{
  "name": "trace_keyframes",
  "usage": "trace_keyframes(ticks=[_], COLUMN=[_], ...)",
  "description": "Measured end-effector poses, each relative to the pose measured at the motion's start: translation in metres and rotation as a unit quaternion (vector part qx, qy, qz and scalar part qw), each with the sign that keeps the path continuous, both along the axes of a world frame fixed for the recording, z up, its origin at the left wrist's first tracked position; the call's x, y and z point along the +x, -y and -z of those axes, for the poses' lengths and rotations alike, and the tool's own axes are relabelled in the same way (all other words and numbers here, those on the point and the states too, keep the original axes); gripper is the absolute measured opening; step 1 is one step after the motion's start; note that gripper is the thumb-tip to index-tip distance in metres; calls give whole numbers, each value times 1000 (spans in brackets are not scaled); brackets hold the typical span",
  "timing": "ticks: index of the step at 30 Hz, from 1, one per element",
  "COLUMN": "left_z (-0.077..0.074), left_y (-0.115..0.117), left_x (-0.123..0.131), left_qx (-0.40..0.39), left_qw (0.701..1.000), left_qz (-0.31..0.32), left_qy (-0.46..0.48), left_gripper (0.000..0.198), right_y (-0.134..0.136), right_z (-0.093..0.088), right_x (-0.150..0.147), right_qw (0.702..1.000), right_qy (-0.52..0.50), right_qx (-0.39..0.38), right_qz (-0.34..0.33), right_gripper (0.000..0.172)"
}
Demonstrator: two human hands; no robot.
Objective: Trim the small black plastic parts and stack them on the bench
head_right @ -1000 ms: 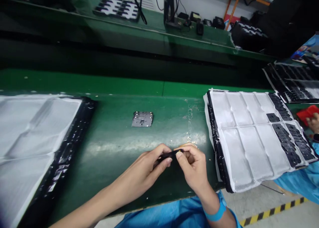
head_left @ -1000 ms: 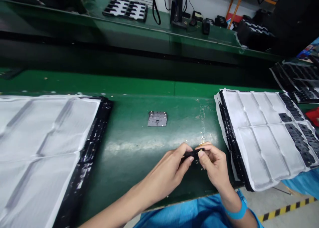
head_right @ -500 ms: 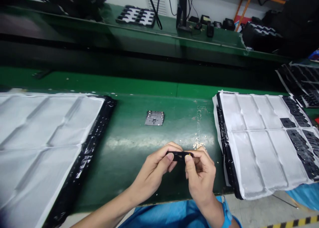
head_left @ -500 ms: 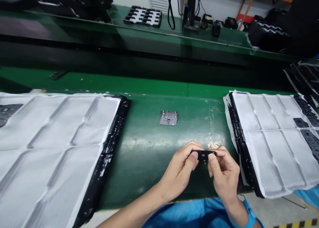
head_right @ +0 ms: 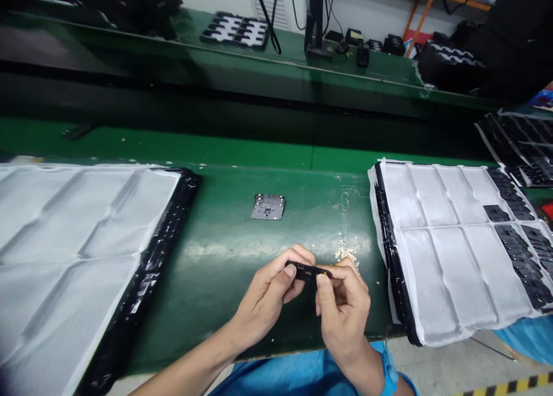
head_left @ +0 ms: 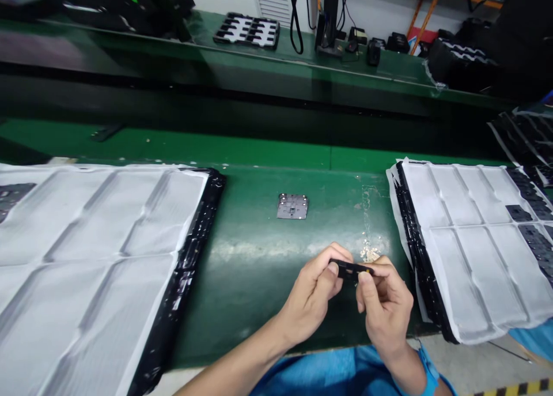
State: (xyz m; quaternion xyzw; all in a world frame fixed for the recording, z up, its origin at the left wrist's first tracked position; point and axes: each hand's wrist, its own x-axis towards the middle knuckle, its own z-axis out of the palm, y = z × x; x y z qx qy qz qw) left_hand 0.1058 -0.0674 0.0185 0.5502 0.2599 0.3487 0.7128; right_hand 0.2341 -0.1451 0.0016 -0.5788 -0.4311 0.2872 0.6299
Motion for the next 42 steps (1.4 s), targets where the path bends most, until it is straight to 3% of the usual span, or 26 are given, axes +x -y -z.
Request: trace_keyframes(ticks=[8, 15, 23, 30, 36, 42], left_z=[7, -1, -1, 7, 5, 6], left_y=[-2, -5, -5, -3, -2, -2], left_x=[4, 2, 8, 9, 15, 14], left_qx=[28, -1, 0, 4, 11, 39], left_qw=[999, 1000, 1000, 999, 998, 995], left_qz=[-17, 16, -13, -23, -30, 14], left_qy=[1, -12, -26, -40, -54, -86], left_gripper=[36, 40, 43, 36, 30, 24], right_y=[-4, -7, -4, 1, 1, -1], right_z=[-1, -4, 0, 4, 5, 2], right_x=[-1, 3, 2, 3, 5, 14], right_qw=[1000, 1000, 1000, 1000, 1000, 998], right_qy=[-10, -19, -14, -3, -10, -20], right_qx=[-2, -4, 1, -1, -6, -13], right_qz=[6, 19, 17, 8, 18, 50], right_gripper=[12, 13, 12, 11, 12, 13])
